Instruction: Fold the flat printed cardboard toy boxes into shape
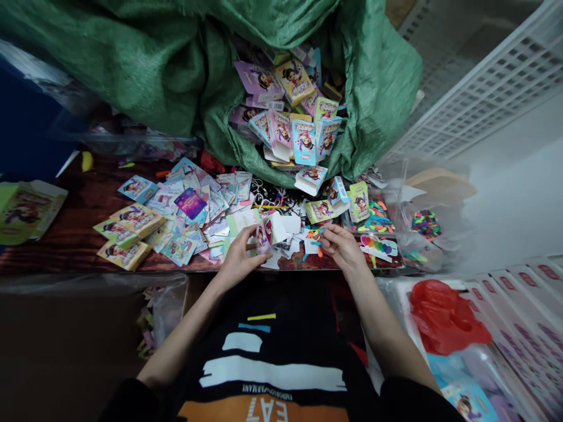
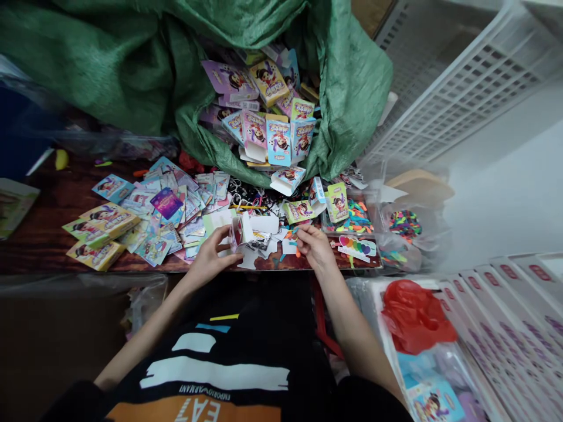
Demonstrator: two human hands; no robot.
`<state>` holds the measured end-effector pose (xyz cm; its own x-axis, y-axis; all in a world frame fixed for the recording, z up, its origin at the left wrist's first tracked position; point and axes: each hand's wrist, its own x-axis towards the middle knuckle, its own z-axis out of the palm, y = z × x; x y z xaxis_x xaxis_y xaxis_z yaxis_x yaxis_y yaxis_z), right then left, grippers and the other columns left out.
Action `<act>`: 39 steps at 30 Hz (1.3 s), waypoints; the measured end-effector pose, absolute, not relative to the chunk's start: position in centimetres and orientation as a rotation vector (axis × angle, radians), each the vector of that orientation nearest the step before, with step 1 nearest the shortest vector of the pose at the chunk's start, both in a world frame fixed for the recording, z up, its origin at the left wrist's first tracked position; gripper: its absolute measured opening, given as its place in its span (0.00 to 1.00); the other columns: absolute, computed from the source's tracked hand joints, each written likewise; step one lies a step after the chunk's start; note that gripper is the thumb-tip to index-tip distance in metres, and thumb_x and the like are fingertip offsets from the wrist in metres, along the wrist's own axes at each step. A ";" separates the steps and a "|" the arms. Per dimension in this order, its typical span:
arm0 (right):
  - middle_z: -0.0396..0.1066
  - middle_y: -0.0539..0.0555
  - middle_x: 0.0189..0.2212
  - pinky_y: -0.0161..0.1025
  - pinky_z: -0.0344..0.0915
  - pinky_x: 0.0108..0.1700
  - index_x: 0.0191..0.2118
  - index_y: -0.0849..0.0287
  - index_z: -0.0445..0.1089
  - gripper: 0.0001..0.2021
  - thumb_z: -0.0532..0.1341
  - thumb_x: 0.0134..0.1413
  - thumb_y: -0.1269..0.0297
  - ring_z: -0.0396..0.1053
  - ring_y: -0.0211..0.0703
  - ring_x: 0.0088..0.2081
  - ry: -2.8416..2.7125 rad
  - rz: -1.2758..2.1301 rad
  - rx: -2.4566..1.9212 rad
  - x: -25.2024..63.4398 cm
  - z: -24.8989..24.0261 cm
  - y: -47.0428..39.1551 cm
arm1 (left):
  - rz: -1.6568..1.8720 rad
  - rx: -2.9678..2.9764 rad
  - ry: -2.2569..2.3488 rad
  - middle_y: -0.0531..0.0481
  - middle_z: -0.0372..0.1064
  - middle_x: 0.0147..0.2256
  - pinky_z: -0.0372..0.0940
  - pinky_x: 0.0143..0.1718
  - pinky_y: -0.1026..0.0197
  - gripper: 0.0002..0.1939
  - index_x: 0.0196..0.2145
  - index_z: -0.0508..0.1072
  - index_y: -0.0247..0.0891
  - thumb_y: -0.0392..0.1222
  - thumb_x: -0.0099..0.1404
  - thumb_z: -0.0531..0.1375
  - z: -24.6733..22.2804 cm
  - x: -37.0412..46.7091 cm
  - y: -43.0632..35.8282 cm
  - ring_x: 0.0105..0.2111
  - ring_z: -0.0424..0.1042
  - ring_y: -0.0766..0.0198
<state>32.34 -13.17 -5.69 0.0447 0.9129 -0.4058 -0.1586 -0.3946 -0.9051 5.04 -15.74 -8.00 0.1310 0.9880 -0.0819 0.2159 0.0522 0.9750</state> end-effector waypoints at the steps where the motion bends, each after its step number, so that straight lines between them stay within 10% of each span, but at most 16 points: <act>1: 0.62 0.44 0.16 0.29 0.46 0.17 0.30 0.56 0.70 0.19 0.73 0.33 0.53 0.54 0.31 0.16 -0.813 1.538 -1.407 32.3 -5.5 -13.1 | 0.935 1.402 1.290 0.42 0.64 0.56 0.72 0.52 0.49 0.34 0.56 0.65 0.40 0.42 0.52 0.69 -8.0 5.0 -15.8 0.56 0.68 0.50; 15: 0.72 0.57 0.36 0.41 0.62 0.37 0.32 0.56 0.72 0.07 0.56 0.50 0.70 0.69 0.48 0.36 -1.906 0.624 -1.945 33.5 -8.6 -15.5 | 0.923 1.453 1.275 0.41 0.64 0.57 0.72 0.51 0.48 0.35 0.58 0.65 0.40 0.42 0.53 0.70 -8.2 4.6 -15.8 0.55 0.69 0.50; 26: 0.66 0.46 0.19 0.28 0.43 0.18 0.28 0.57 0.71 0.20 0.77 0.27 0.61 0.58 0.31 0.20 -0.671 1.601 -1.454 35.0 -6.4 -13.1 | 0.896 1.470 1.322 0.42 0.64 0.57 0.70 0.54 0.47 0.35 0.58 0.64 0.41 0.41 0.54 0.69 -7.7 4.1 -15.9 0.57 0.67 0.49; 39: 0.63 0.45 0.19 0.28 0.44 0.17 0.27 0.57 0.70 0.17 0.78 0.31 0.65 0.57 0.30 0.20 -0.580 1.787 -1.250 34.4 -6.9 -12.6 | 0.829 1.495 1.327 0.40 0.64 0.56 0.69 0.54 0.46 0.35 0.58 0.64 0.39 0.41 0.54 0.69 -8.0 4.1 -15.8 0.56 0.68 0.48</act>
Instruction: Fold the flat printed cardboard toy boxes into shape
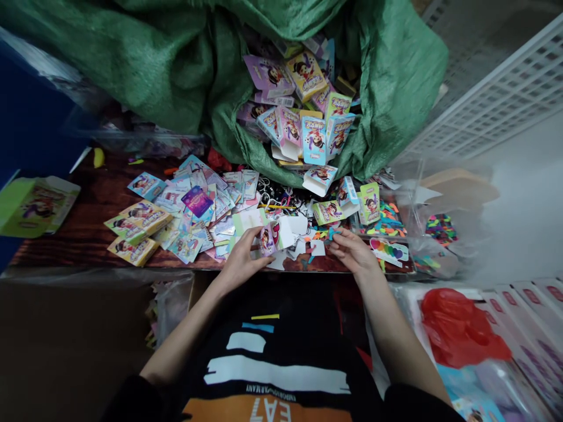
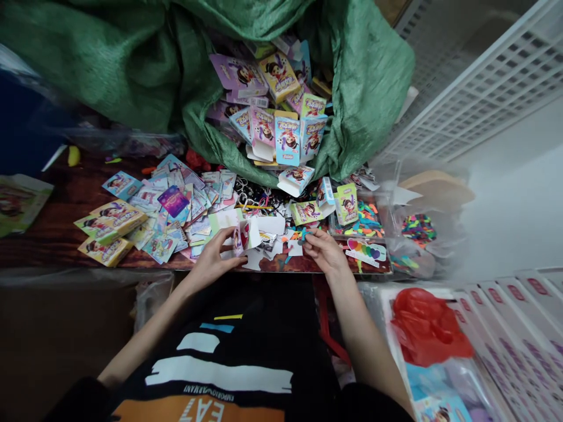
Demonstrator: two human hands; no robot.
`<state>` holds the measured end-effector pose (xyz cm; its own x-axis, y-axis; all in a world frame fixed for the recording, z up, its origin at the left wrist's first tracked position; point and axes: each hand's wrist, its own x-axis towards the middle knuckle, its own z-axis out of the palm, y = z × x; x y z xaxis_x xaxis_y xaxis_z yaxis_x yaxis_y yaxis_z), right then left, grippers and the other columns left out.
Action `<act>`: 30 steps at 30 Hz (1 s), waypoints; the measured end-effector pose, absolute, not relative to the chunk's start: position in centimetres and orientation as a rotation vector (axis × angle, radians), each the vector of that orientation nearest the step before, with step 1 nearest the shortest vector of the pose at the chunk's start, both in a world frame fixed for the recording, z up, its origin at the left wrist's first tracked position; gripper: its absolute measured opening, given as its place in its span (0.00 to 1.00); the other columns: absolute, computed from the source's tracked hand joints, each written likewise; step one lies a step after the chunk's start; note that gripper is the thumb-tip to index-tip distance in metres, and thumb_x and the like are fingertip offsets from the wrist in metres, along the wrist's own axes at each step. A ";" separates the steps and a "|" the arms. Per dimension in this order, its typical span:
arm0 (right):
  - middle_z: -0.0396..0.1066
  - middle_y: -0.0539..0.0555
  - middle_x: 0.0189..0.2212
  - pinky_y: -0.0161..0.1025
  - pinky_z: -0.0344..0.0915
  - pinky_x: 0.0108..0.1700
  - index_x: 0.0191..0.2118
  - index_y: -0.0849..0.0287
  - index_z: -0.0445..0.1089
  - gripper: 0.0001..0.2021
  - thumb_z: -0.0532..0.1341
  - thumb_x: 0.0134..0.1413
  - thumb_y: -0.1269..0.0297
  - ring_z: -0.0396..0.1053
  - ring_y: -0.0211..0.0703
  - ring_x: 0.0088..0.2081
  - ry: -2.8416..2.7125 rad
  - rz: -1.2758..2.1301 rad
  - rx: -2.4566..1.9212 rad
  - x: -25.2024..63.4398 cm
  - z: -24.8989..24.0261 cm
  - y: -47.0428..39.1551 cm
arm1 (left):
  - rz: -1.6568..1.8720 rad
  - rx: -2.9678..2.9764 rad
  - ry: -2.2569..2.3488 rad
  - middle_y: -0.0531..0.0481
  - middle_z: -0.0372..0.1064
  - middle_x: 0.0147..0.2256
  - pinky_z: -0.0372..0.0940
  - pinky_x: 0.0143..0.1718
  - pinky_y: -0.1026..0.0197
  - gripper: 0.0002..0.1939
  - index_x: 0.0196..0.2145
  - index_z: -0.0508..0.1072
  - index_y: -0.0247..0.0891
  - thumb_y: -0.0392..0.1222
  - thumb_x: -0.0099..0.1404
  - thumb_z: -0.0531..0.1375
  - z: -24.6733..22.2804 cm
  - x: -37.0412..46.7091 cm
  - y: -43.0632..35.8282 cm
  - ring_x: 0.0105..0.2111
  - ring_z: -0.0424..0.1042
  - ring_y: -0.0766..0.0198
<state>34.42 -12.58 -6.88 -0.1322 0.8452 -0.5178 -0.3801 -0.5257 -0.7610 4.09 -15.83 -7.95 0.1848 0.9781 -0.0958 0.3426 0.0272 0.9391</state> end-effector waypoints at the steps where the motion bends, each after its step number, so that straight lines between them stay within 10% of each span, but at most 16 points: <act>1: 0.63 0.45 0.20 0.28 0.44 0.17 0.27 0.57 0.70 0.17 0.78 0.32 0.65 0.58 0.31 0.21 -0.592 1.784 -1.256 34.4 -6.8 -12.6 | 0.827 1.500 1.320 0.40 0.64 0.56 0.69 0.54 0.46 0.35 0.58 0.64 0.39 0.41 0.54 0.69 -7.9 4.1 -15.9 0.56 0.68 0.48; 10: 0.78 0.51 0.36 0.38 0.68 0.39 0.32 0.55 0.77 0.15 0.77 0.34 0.62 0.72 0.40 0.36 -0.671 1.719 -1.253 30.6 -3.5 -12.3 | 0.818 1.686 1.432 0.44 0.67 0.53 0.68 0.55 0.47 0.33 0.56 0.64 0.41 0.39 0.54 0.69 -7.7 3.9 -16.6 0.54 0.70 0.51; 22: 0.71 0.56 0.54 0.62 0.55 0.62 0.30 0.53 0.78 0.09 0.61 0.53 0.72 0.59 0.58 0.60 -1.920 0.790 -1.329 21.2 -4.4 -13.3 | 0.759 1.869 1.547 0.41 0.66 0.53 0.66 0.55 0.47 0.31 0.56 0.61 0.40 0.35 0.56 0.65 -7.6 3.5 -16.9 0.55 0.69 0.48; 30: 0.67 0.59 0.55 0.54 0.61 0.59 0.42 0.53 0.77 0.10 0.57 0.63 0.65 0.62 0.54 0.57 -2.067 0.777 -1.276 22.7 -2.3 -13.7 | 0.815 1.821 1.500 0.41 0.65 0.54 0.66 0.55 0.49 0.32 0.58 0.60 0.40 0.34 0.57 0.64 -7.9 3.9 -16.8 0.55 0.68 0.50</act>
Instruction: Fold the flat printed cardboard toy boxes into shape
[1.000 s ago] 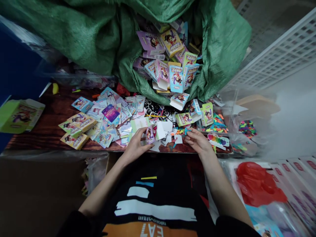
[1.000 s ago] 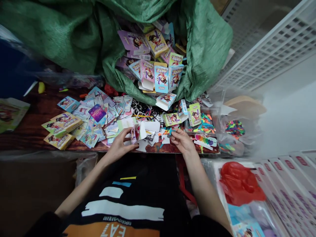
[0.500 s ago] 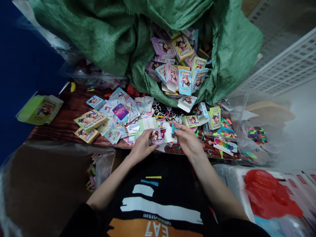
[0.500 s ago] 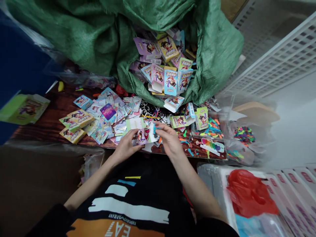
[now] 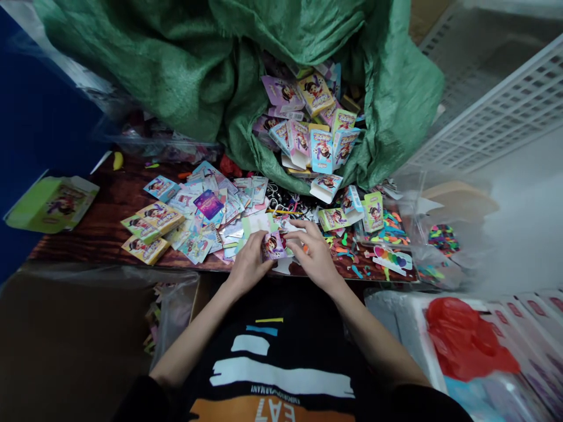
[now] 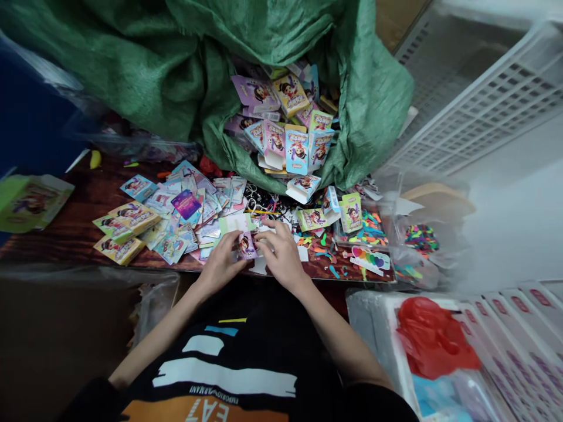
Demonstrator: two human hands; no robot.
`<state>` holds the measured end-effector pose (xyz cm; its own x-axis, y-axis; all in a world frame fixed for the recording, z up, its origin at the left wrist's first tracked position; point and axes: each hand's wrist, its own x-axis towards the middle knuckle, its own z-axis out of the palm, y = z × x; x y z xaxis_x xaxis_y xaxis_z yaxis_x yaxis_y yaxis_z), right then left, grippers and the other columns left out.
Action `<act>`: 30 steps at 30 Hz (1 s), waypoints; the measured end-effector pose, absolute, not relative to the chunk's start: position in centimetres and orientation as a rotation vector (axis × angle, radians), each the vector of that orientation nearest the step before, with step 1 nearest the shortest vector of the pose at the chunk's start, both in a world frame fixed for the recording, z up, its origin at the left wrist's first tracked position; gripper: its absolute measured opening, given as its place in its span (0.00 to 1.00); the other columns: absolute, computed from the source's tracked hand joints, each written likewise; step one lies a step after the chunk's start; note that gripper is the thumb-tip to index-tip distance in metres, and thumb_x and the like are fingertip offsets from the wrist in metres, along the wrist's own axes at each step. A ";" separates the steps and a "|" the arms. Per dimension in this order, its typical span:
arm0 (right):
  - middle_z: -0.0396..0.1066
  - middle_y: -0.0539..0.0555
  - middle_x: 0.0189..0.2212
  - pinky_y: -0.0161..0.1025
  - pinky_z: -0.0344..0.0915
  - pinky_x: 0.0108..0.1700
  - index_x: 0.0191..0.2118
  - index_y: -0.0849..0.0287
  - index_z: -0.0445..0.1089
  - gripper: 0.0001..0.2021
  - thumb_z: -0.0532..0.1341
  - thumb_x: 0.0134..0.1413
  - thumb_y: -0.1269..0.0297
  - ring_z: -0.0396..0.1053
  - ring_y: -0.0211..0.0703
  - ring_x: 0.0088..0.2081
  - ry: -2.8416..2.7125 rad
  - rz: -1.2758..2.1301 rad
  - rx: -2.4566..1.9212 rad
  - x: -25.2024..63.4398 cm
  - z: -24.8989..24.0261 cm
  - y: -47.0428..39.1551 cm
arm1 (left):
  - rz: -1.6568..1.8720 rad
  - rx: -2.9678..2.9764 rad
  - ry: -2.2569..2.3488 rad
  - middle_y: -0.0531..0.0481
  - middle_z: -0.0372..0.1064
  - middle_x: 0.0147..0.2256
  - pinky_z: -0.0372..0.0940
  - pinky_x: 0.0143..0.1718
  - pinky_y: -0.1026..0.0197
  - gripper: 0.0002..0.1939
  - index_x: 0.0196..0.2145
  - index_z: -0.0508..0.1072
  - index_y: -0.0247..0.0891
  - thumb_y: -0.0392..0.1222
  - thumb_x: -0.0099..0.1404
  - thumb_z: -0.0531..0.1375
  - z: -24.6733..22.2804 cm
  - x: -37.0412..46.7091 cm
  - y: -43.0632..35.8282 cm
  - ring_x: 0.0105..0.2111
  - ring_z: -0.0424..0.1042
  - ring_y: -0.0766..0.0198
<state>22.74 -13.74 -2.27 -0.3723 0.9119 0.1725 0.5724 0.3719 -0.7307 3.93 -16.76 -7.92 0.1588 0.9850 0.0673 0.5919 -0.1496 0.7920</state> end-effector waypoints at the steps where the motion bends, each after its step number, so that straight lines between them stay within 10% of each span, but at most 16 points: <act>1: 0.68 0.60 0.53 0.53 0.62 0.58 0.41 0.54 0.77 0.10 0.57 0.64 0.64 0.63 0.54 0.56 -2.057 0.777 -1.289 22.8 -2.2 -14.0 | 0.819 1.814 1.498 0.41 0.65 0.54 0.66 0.55 0.49 0.32 0.58 0.60 0.40 0.34 0.57 0.64 -7.8 4.1 -16.7 0.55 0.68 0.50; 13: 0.68 0.52 0.28 0.43 0.65 0.38 0.27 0.54 0.70 0.14 0.58 0.61 0.54 0.67 0.46 0.33 -1.681 0.830 -1.429 26.1 -4.8 -10.5 | 0.980 1.442 1.511 0.40 0.69 0.52 0.71 0.51 0.46 0.35 0.54 0.67 0.37 0.43 0.50 0.72 -8.7 3.6 -16.7 0.52 0.71 0.48; 20: 0.74 0.61 0.36 0.44 0.62 0.42 0.35 0.57 0.74 0.13 0.52 0.64 0.66 0.71 0.51 0.38 -1.881 0.444 -1.773 23.5 -7.2 -5.4 | 1.119 1.192 1.522 0.40 0.69 0.53 0.74 0.47 0.49 0.35 0.54 0.68 0.36 0.48 0.51 0.71 -7.7 3.0 -16.5 0.54 0.71 0.47; 30: 0.72 0.53 0.30 0.38 0.63 0.33 0.24 0.56 0.68 0.07 0.61 0.50 0.62 0.67 0.42 0.32 -1.661 0.934 -1.542 23.7 -6.4 -5.5 | 1.159 1.071 1.532 0.39 0.70 0.53 0.74 0.48 0.49 0.36 0.55 0.67 0.36 0.50 0.50 0.70 -7.5 1.1 -15.9 0.53 0.72 0.48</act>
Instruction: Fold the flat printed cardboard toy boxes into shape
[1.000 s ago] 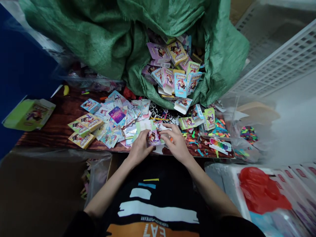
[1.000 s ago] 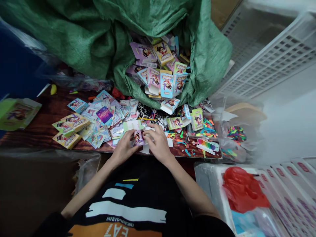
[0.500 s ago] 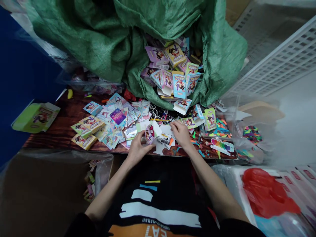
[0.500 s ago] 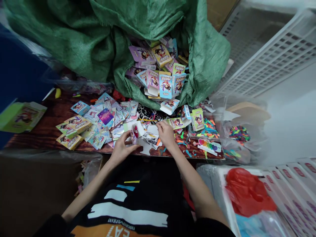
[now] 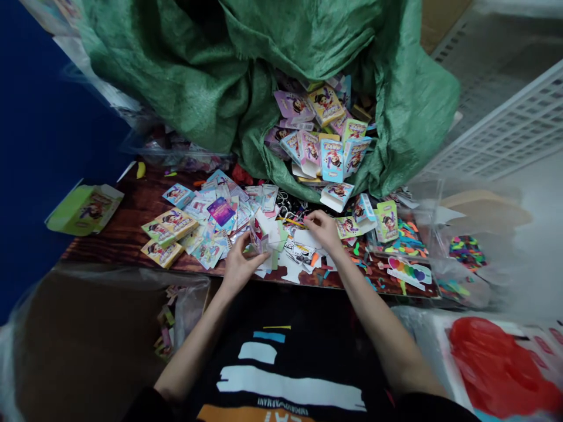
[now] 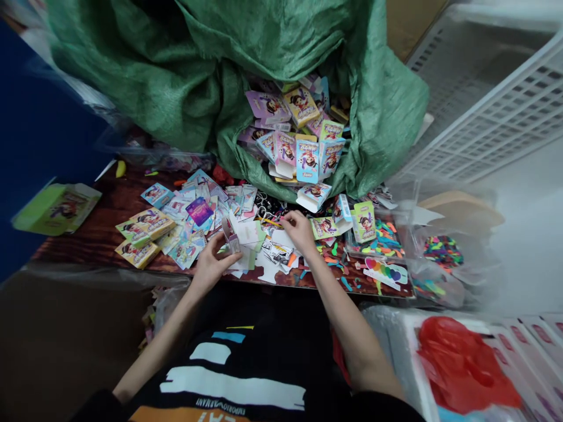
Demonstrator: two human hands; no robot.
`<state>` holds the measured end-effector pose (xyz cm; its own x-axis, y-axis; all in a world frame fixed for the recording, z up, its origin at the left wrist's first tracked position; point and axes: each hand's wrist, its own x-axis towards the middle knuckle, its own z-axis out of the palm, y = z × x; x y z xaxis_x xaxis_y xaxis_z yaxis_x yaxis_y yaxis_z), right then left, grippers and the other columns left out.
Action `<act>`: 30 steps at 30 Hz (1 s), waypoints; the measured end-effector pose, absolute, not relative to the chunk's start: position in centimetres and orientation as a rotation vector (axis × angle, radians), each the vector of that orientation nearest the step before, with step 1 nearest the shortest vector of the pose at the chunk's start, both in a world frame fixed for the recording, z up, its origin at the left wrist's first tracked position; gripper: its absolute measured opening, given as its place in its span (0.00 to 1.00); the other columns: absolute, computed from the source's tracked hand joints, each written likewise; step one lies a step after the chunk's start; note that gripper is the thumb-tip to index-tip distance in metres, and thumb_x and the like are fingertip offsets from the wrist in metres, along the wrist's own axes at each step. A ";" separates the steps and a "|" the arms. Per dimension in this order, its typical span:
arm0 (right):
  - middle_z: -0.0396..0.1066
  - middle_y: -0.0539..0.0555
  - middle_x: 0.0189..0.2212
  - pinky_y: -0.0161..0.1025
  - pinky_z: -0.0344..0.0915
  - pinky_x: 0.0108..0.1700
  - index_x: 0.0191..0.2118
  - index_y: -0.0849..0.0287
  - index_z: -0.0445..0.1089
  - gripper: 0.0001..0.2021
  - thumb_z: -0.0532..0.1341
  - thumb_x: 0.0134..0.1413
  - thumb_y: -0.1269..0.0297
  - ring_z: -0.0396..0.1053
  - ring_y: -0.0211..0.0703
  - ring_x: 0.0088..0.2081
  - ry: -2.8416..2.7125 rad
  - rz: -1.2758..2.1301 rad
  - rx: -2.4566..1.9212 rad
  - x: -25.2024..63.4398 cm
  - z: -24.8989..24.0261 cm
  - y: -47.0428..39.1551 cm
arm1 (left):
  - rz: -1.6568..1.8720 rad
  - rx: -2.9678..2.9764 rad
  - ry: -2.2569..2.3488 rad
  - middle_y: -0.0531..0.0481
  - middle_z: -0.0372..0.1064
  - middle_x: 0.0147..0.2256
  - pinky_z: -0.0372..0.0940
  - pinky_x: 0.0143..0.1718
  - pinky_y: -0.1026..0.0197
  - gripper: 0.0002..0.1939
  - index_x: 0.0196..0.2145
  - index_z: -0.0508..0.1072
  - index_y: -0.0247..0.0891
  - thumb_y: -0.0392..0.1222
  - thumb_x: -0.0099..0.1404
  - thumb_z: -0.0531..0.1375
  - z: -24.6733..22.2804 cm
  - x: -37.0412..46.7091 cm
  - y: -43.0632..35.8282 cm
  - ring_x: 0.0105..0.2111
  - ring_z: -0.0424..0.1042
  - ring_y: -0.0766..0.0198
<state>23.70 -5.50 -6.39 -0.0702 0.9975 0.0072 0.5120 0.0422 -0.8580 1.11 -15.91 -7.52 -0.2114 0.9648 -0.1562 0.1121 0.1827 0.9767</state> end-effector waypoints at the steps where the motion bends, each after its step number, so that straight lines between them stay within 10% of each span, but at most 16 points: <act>1: 0.73 0.54 0.33 0.37 0.63 0.32 0.24 0.56 0.68 0.08 0.63 0.48 0.60 0.68 0.43 0.34 -1.555 1.060 -1.444 24.3 -5.8 -6.2 | 1.161 1.055 1.533 0.38 0.70 0.53 0.74 0.48 0.49 0.37 0.55 0.66 0.36 0.50 0.50 0.70 -7.6 0.9 -15.9 0.53 0.72 0.48; 5: 0.75 0.55 0.42 0.35 0.63 0.28 0.26 0.55 0.65 0.12 0.69 0.43 0.57 0.71 0.47 0.41 -1.070 1.467 -1.185 25.9 -2.7 -7.9 | 1.166 1.021 1.500 0.38 0.70 0.54 0.74 0.49 0.48 0.38 0.55 0.66 0.36 0.52 0.49 0.71 -7.8 0.7 -15.5 0.54 0.72 0.47; 15: 0.57 0.41 0.14 0.33 0.45 0.17 0.28 0.51 0.62 0.16 0.68 0.46 0.51 0.46 0.30 0.14 -1.048 1.532 -0.976 25.7 3.5 -10.0 | 1.164 1.008 1.466 0.37 0.69 0.56 0.73 0.51 0.47 0.36 0.55 0.66 0.35 0.49 0.50 0.71 -7.2 0.7 -16.4 0.55 0.71 0.47; 23: 0.71 0.52 0.29 0.39 0.61 0.35 0.33 0.57 0.72 0.06 0.60 0.58 0.62 0.68 0.42 0.31 -1.821 0.951 -1.337 23.7 -2.4 -7.4 | 1.137 1.027 1.430 0.36 0.67 0.57 0.73 0.51 0.47 0.39 0.56 0.65 0.35 0.50 0.50 0.71 -7.4 1.4 -16.2 0.56 0.70 0.46; 30: 0.69 0.61 0.47 0.39 0.53 0.32 0.49 0.59 0.73 0.18 0.49 0.62 0.75 0.68 0.44 0.35 -2.710 0.269 -1.492 20.6 -5.2 -4.6 | 1.153 1.010 1.418 0.37 0.67 0.57 0.73 0.50 0.47 0.39 0.56 0.66 0.36 0.49 0.49 0.72 -7.1 1.6 -16.1 0.54 0.71 0.46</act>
